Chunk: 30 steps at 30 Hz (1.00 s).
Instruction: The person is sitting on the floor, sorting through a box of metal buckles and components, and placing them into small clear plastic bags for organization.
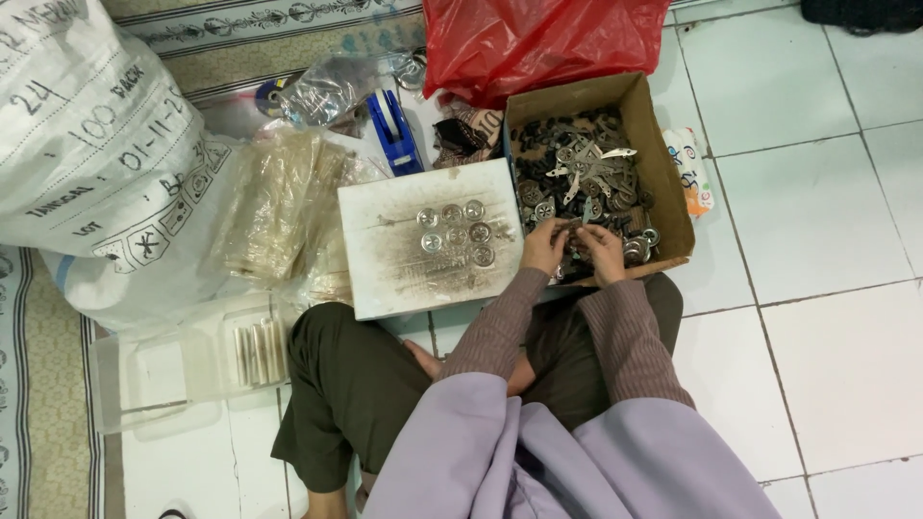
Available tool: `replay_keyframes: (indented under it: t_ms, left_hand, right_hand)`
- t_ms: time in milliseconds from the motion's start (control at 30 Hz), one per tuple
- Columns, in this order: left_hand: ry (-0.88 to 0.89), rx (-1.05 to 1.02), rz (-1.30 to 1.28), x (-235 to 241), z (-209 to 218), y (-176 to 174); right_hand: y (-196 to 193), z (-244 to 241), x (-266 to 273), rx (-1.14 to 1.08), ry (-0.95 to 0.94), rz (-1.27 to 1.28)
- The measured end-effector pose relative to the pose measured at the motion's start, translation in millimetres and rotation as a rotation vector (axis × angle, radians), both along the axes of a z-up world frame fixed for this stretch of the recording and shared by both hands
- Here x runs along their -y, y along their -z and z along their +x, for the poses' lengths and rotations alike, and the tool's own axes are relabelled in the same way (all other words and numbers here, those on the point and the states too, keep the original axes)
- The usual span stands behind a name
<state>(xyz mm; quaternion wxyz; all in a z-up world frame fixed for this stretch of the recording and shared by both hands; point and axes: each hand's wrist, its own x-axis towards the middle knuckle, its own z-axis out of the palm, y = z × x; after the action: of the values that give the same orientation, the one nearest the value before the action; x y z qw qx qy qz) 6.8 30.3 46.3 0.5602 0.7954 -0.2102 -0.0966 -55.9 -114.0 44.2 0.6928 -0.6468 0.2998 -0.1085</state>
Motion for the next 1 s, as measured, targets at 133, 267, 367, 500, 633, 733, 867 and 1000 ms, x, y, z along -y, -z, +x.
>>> replay_keyframes:
  t_ms: [133, 267, 367, 500, 633, 733, 867, 1000]
  left_hand:
    - [-0.043, -0.013, -0.021, -4.8, -7.7, -27.7]
    - [-0.04, 0.033, 0.046, -6.9, -9.9, -32.1]
    - [0.034, 0.089, 0.086, -6.5, -7.6, -16.0]
    - [0.117, -0.048, 0.039, -12.2, -5.5, -37.8]
    - [0.127, -0.161, -0.141, -13.4, 5.2, -29.0]
    - [0.194, -0.274, -0.216, -27.4, 15.2, -43.5]
    - [0.256, -0.238, -0.288, -49.0, 14.1, -83.6]
    - [0.234, -0.034, -0.291, -71.6, 11.0, -105.5]
  right_hand:
    - [-16.4, -0.5, -8.2, 0.042, -0.005, 0.01]
    - [-18.7, -1.4, -10.4, 0.056, -0.03, 0.018]
    - [-21.0, -0.4, -12.9, 0.064, -0.053, -0.001]
    - [-3.2, -1.0, 0.8, 0.116, -0.06, 0.061]
    - [-35.5, -5.2, -13.4, 0.217, -0.049, 0.128]
    - [-57.7, -9.4, -24.2, 0.242, -0.058, 0.197]
    - [-79.9, -13.2, -34.3, 0.293, -0.118, 0.246]
    - [-107.7, -15.3, -47.0, 0.332, -0.182, 0.202]
